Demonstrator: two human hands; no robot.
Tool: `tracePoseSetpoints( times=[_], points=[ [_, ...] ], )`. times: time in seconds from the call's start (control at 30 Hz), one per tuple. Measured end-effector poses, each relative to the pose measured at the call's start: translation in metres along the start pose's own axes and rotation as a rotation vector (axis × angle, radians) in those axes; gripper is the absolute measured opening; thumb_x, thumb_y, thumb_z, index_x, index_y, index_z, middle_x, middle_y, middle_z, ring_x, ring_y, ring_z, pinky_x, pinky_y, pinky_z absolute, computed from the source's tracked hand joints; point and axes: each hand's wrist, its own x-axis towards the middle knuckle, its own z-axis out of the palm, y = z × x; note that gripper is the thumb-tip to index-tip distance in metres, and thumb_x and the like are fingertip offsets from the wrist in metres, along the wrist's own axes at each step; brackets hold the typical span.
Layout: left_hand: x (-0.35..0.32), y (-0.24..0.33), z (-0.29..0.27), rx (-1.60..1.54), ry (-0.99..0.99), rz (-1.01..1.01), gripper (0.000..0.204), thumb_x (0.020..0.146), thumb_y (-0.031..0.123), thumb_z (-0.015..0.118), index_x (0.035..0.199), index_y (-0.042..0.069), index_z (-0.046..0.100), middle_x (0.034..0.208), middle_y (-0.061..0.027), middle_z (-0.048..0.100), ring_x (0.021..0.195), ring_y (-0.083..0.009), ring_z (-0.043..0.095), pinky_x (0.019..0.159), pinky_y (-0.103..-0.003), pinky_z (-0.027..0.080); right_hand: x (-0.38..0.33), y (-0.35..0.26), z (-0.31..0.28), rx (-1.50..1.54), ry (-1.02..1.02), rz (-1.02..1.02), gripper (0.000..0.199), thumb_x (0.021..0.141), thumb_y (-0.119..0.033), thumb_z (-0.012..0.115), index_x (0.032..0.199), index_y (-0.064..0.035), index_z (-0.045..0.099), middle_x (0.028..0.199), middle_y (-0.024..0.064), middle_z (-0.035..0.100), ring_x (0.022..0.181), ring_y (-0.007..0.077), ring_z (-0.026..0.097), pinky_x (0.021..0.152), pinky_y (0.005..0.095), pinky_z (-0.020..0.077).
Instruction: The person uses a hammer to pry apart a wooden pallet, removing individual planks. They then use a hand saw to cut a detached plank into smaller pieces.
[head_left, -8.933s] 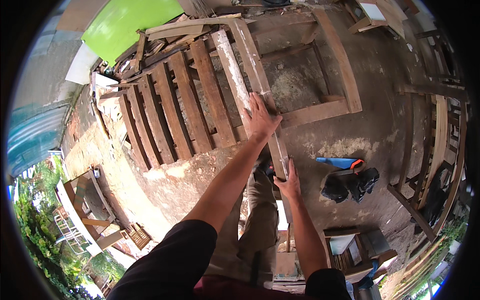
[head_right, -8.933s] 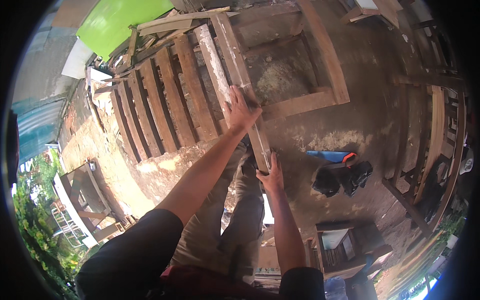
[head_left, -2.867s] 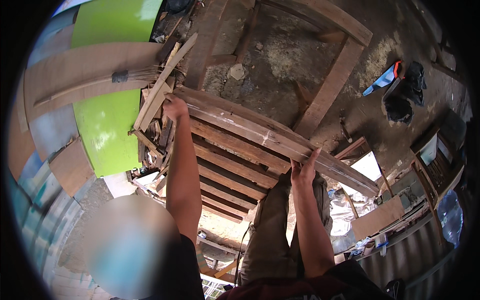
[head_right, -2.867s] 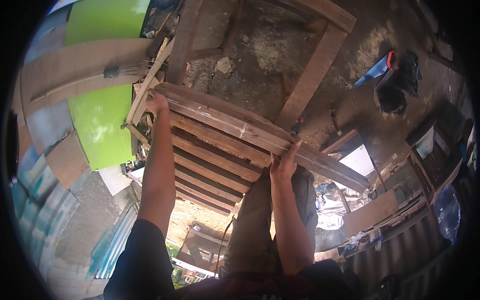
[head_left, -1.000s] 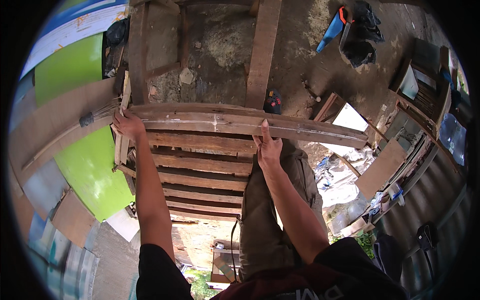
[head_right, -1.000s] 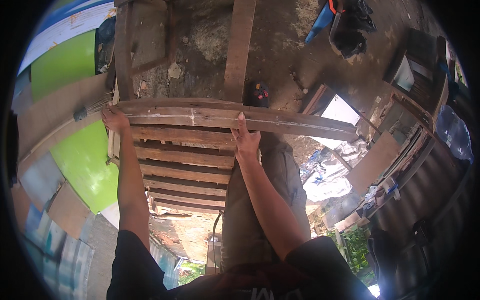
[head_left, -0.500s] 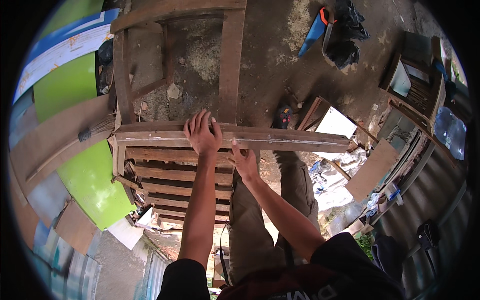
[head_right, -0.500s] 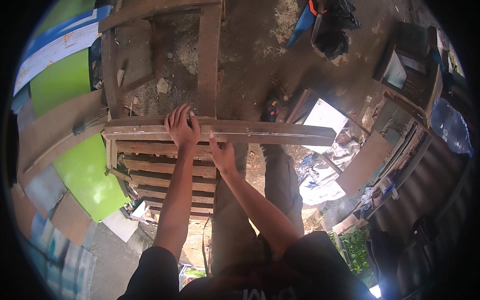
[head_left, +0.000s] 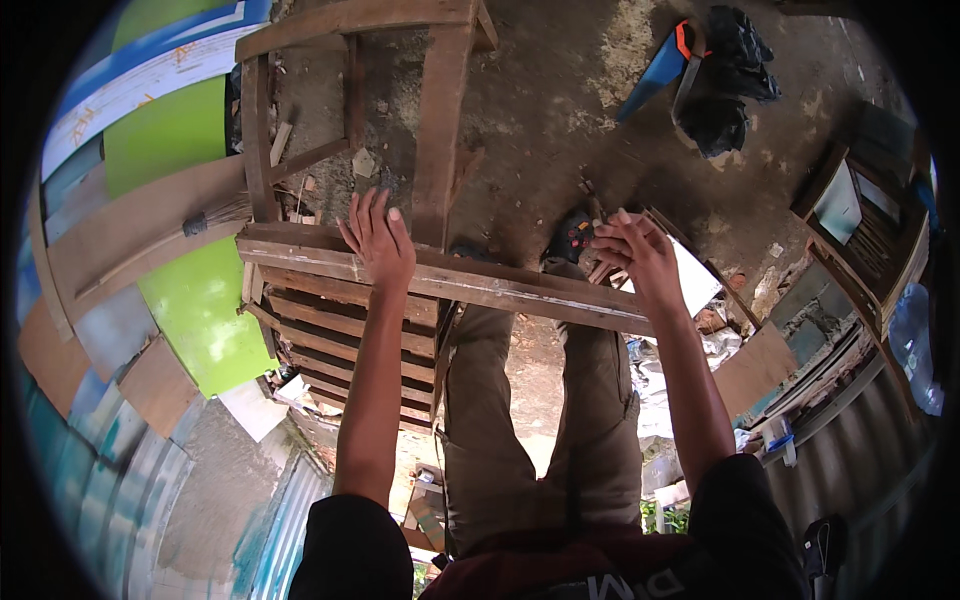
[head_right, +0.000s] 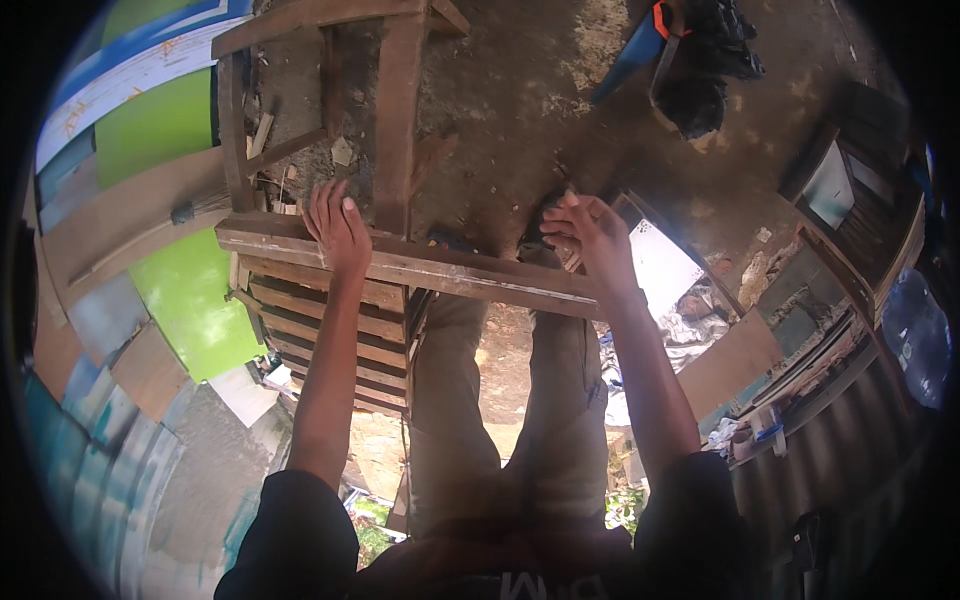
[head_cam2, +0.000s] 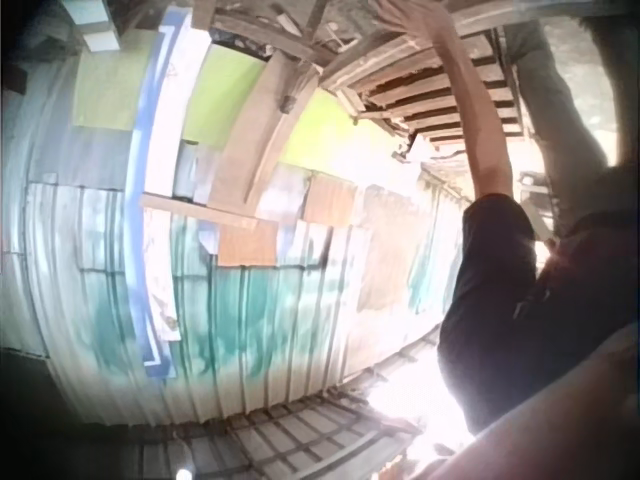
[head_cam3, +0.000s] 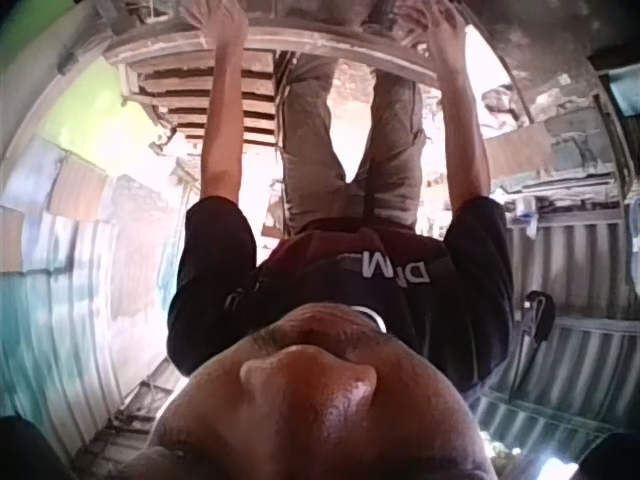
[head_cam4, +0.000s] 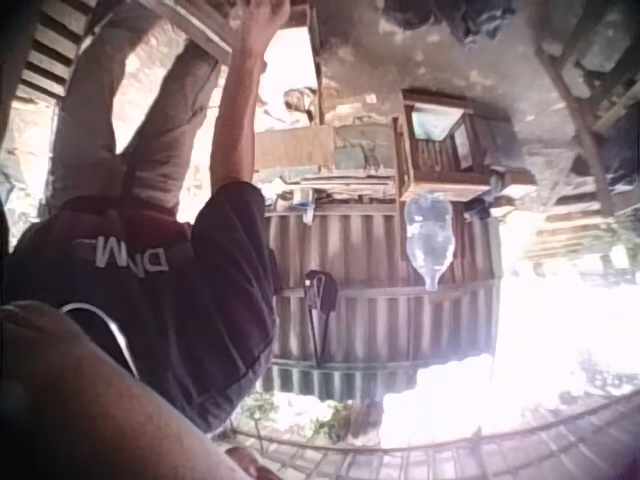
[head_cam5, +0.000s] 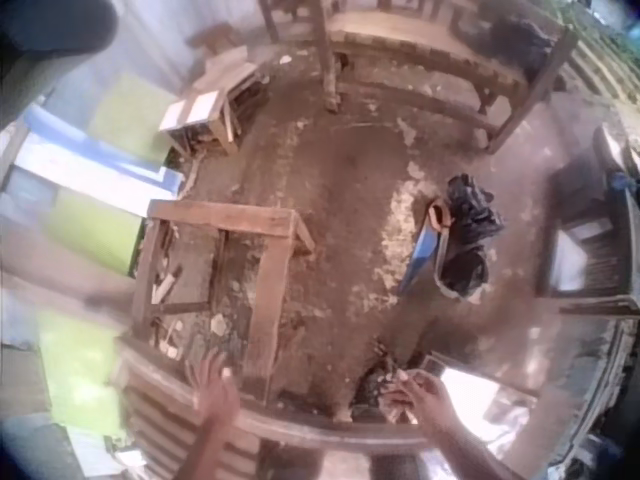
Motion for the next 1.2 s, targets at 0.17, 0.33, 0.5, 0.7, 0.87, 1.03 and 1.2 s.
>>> tracePoseSetpoints(
  times=[0.17,0.33,0.5,0.7,0.87,1.03,1.2],
  points=[
    [0.093,0.081,0.032,-0.132,0.08,0.111,0.047,0.103,0.038,0.049,0.138,0.007,0.049,0.146,-0.0134,0.042,0.144,-0.0344,0.031,0.118,-0.062,0.014,0.06,-0.008,-0.073,-0.063,0.06,-0.098,0.038,0.099,-0.037,0.065,0.109,-0.0008,0.062,0.099,0.0103,0.069,0.091,0.0199,0.07,0.082,0.0326,0.0571],
    [0.142,0.098,0.093,0.011,-0.003,-0.023,0.07,0.095,0.045,0.061,0.148,0.009,0.033,0.154,-0.0148,0.027,0.145,-0.0353,0.03,0.117,-0.063,0.02,0.165,0.017,-0.111,-0.207,0.099,-0.066,0.047,0.097,-0.04,0.067,0.113,0.0032,0.06,0.103,0.0123,0.069,0.089,0.0196,0.07,0.078,0.0317,0.0581],
    [0.136,0.078,0.103,0.008,0.09,0.103,0.076,0.093,0.045,0.065,0.151,0.01,0.03,0.155,-0.0136,0.027,0.141,-0.0388,0.033,0.109,-0.057,0.033,0.313,0.074,-0.151,-0.497,0.143,-0.022,0.039,0.097,-0.034,0.066,0.103,0.0042,0.064,0.088,0.0135,0.069,0.082,0.0186,0.07,0.063,0.0309,0.0548],
    [0.14,0.089,0.11,-0.011,0.11,0.195,0.075,0.09,0.034,0.071,0.148,0.004,0.033,0.153,-0.0217,0.028,0.14,-0.0419,0.033,0.11,-0.053,0.033,0.474,0.146,-0.201,-0.629,0.396,-0.14,0.046,0.092,-0.037,0.07,0.098,0.008,0.065,0.088,0.0185,0.07,0.085,0.027,0.07,0.067,0.0378,0.0537],
    [0.139,0.09,0.107,-0.014,0.078,0.194,0.078,0.087,0.021,0.075,0.147,-0.002,0.032,0.151,-0.0265,0.027,0.139,-0.043,0.033,0.111,-0.052,0.032,0.514,0.119,-0.151,-0.647,0.835,-0.129,0.059,0.083,-0.043,0.079,0.101,0.0116,0.065,0.097,0.0239,0.07,0.093,0.0384,0.07,0.078,0.0449,0.055],
    [0.143,0.094,0.109,0.016,0.057,0.222,0.079,0.085,0.017,0.074,0.148,-0.003,0.03,0.152,-0.0267,0.025,0.141,-0.0433,0.032,0.113,-0.051,0.031,0.521,0.118,-0.135,-0.677,0.999,-0.109,0.063,0.078,-0.038,0.084,0.11,0.0126,0.062,0.108,0.0294,0.068,0.103,0.0397,0.068,0.084,0.0443,0.0539],
    [0.141,0.09,0.104,0.016,0.068,0.235,0.079,0.084,0.014,0.073,0.148,-0.003,0.03,0.153,-0.0274,0.025,0.143,-0.0439,0.03,0.115,-0.052,0.03,0.52,0.118,-0.127,-0.553,0.786,-0.192,0.059,0.08,-0.038,0.083,0.108,0.0099,0.062,0.103,0.0302,0.068,0.1,0.0418,0.068,0.086,0.0462,0.0539]
  ],
)
